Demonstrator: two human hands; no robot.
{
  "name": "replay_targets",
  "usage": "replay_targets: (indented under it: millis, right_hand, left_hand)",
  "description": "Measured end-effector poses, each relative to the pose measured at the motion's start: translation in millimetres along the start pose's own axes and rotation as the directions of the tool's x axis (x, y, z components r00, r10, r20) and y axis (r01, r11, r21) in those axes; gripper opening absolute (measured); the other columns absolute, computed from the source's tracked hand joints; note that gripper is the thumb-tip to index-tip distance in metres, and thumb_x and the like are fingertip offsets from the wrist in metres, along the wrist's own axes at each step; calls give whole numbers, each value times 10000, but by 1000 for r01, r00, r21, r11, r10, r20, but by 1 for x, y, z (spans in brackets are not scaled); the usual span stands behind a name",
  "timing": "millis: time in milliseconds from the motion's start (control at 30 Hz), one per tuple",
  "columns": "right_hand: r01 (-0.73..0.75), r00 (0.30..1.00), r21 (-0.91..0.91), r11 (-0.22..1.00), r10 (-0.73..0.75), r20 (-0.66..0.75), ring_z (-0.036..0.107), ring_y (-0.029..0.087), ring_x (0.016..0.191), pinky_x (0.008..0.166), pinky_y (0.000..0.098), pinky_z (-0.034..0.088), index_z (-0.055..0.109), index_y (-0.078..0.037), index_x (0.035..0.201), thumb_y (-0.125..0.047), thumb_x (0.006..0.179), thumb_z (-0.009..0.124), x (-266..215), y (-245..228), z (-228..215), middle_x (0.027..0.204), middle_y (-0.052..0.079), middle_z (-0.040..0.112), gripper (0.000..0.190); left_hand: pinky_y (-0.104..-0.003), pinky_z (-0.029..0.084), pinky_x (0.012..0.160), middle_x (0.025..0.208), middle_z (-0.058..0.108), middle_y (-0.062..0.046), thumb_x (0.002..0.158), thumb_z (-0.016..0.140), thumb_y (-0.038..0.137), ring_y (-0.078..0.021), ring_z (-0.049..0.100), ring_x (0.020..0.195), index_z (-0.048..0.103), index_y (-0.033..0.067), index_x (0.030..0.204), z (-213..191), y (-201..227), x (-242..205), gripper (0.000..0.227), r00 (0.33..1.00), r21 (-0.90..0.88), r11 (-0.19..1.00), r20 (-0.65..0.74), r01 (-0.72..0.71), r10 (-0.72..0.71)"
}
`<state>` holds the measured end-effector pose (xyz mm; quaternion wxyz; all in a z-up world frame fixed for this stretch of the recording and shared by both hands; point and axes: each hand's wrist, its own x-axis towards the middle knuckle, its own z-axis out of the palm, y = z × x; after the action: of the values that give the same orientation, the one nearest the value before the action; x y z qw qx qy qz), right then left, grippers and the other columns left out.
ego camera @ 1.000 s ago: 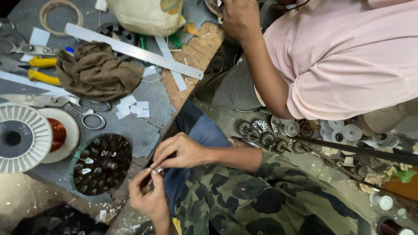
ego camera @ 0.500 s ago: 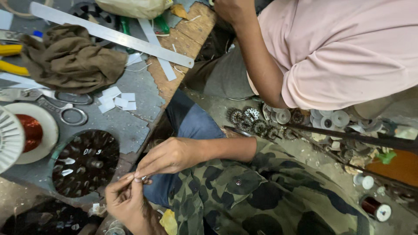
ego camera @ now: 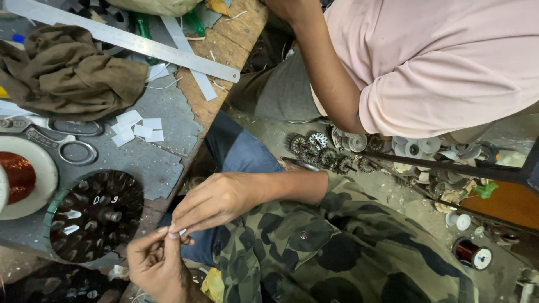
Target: The person inserts small white rectangular pieces into slots on a circular motor component. They use a metal ruler to press the pieces into place. The person repeats this process for multiple slots on the component.
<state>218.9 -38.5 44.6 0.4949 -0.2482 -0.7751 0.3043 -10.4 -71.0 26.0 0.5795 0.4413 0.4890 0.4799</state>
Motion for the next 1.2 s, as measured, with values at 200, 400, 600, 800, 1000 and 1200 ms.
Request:
replay_targets:
  millis: [200, 400, 600, 800, 1000, 1200]
  right_hand:
    - [-40, 998, -33, 999, 38, -53, 747, 245, 1010, 878, 331, 630, 713, -36, 1199, -60, 963, 796, 0, 1, 1, 1148, 99, 714, 251]
    - [-118, 990, -52, 992, 114, -81, 747, 226, 1036, 838, 288, 624, 718, -53, 1212, -81, 973, 798, -6, 1, -14, 1170, 76, 719, 253]
    - [-142, 987, -155, 978, 127, -103, 739, 224, 1008, 845, 316, 620, 718, -42, 1185, -67, 953, 808, -15, 6, -20, 1147, 84, 719, 250]
    - [-183, 979, -174, 968, 163, -124, 737, 228, 1012, 848, 322, 623, 712, -38, 1173, -68, 942, 805, -27, 7, -17, 1133, 82, 716, 251]
    - [-170, 984, -252, 953, 151, -94, 730, 257, 997, 839, 343, 615, 714, -25, 1169, -68, 930, 812, -27, 7, -17, 1109, 99, 710, 262]
    - [-153, 988, -279, 948, 140, -66, 729, 261, 1018, 869, 354, 619, 715, -29, 1180, -70, 940, 798, -18, 4, -14, 1121, 101, 713, 257]
  left_hand:
    - [-338, 613, 822, 1030, 693, -237, 1016, 624, -129, -225, 704, 883, 584, -99, 1208, -5, -5, -15, 199, 999, 244, 969, -9, -33, 36]
    - [-358, 585, 932, 1190, 644, -245, 1059, 639, -19, -270, 679, 1057, 503, -71, 1335, -39, -9, 16, 312, 889, 523, 786, -107, -330, 444]
    - [-377, 567, 1048, 1352, 598, -244, 1086, 643, 116, -311, 664, 1255, 399, -52, 1441, -46, 14, 65, 462, 871, 250, 858, -92, -448, 482]
    - [-427, 558, 1124, 1451, 547, -274, 1121, 630, 196, -369, 649, 1363, 346, -67, 1489, -10, 17, 42, 534, 893, 201, 925, -259, -323, 368]
    - [-409, 577, 1064, 1352, 602, -245, 1121, 644, 296, -322, 693, 1241, 420, -70, 1449, -12, 12, 35, 540, 886, 216, 942, -335, -258, 319]
    - [-361, 580, 1079, 1355, 599, -231, 1160, 618, 310, -296, 667, 1232, 443, -85, 1457, -52, -3, 40, 524, 915, 318, 924, -270, -211, 301]
